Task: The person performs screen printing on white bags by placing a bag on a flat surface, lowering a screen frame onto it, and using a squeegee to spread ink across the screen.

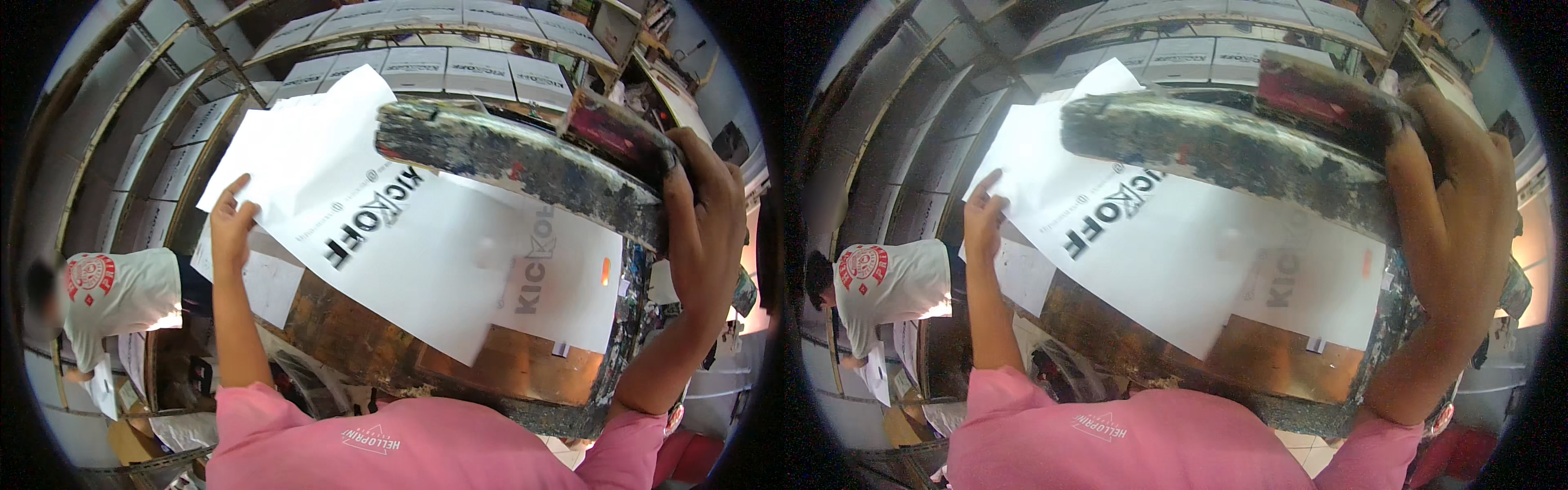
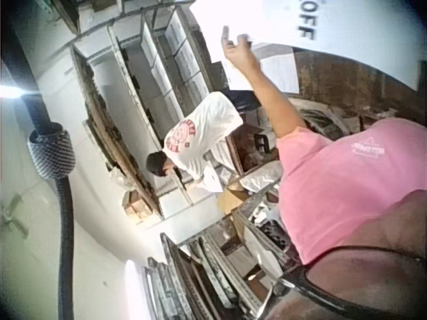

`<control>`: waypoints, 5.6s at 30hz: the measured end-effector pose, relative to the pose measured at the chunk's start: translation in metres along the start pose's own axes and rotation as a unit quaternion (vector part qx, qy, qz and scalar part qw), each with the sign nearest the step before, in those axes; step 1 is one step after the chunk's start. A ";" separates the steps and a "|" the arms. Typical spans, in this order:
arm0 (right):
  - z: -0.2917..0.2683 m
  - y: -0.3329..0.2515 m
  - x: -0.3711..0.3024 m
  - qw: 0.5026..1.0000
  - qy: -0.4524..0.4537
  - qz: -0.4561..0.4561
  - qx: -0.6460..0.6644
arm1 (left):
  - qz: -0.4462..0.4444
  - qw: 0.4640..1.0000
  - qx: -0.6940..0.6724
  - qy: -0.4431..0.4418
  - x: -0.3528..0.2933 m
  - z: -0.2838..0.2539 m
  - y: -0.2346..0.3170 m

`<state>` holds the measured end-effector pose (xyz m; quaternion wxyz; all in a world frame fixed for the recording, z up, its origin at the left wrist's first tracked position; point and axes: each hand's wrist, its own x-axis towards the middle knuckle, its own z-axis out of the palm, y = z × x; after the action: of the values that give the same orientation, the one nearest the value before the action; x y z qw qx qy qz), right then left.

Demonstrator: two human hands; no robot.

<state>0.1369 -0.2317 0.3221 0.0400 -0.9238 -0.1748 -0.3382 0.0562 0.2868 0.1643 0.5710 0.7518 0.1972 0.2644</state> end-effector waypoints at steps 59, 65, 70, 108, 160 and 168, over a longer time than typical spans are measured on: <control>0.358 0.072 -0.038 0.972 -0.193 -0.096 0.088 | -0.281 0.697 -0.572 -0.329 -0.283 0.102 -0.169; 0.241 0.011 -0.140 0.953 -0.278 -0.066 0.104 | -0.259 0.738 -0.512 -0.354 -0.278 0.111 -0.149; 0.110 -0.037 -0.209 0.934 -0.323 -0.027 0.153 | -0.260 0.732 -0.515 -0.363 -0.275 0.111 -0.152; 0.013 0.030 0.003 0.997 0.000 -0.061 0.052 | 0.224 0.944 0.158 -0.184 -0.185 0.250 0.003; 0.200 -0.022 -0.215 0.946 -0.245 -0.052 0.204 | -0.442 0.827 -0.291 -0.189 -0.278 0.135 -0.096; 0.358 0.057 -0.067 0.977 -0.157 -0.077 0.120 | -0.396 0.811 -0.371 -0.219 -0.285 0.123 -0.119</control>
<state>0.3280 -0.2360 0.0074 0.0966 -0.9375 -0.2889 -0.1680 -0.0894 0.0555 -0.0248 0.8898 0.3775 0.2345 -0.1034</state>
